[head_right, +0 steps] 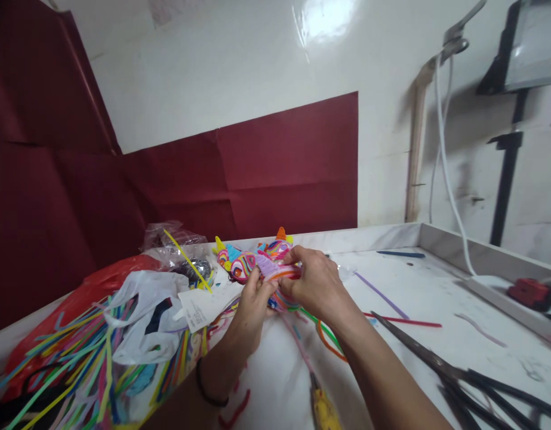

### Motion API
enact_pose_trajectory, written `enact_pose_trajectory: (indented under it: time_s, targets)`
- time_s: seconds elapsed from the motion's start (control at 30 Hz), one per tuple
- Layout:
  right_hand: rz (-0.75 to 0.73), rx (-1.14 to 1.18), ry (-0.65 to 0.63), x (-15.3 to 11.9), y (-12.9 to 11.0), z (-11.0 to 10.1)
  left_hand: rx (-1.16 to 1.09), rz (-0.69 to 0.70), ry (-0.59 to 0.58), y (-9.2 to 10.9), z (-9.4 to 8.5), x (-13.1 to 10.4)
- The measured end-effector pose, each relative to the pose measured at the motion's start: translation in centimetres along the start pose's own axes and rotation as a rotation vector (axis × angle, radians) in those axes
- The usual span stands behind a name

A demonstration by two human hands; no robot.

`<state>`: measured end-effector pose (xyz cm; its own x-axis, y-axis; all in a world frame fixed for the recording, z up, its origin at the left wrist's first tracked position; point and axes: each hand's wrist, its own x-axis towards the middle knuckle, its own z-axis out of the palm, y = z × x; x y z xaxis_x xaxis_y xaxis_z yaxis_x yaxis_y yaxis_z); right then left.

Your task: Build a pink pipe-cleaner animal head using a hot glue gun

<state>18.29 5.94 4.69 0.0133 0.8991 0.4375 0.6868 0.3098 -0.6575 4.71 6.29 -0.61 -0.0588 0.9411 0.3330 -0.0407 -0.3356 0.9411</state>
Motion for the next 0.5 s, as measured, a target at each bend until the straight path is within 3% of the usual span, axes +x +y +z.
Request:
enact_pose_trajectory:
  time_s: [0.5]
  targets:
    - [-0.132,-0.079,0.102,-0.16,-0.09,-0.01,-0.053,0.0,0.037,-0.35,0.14,-0.05]
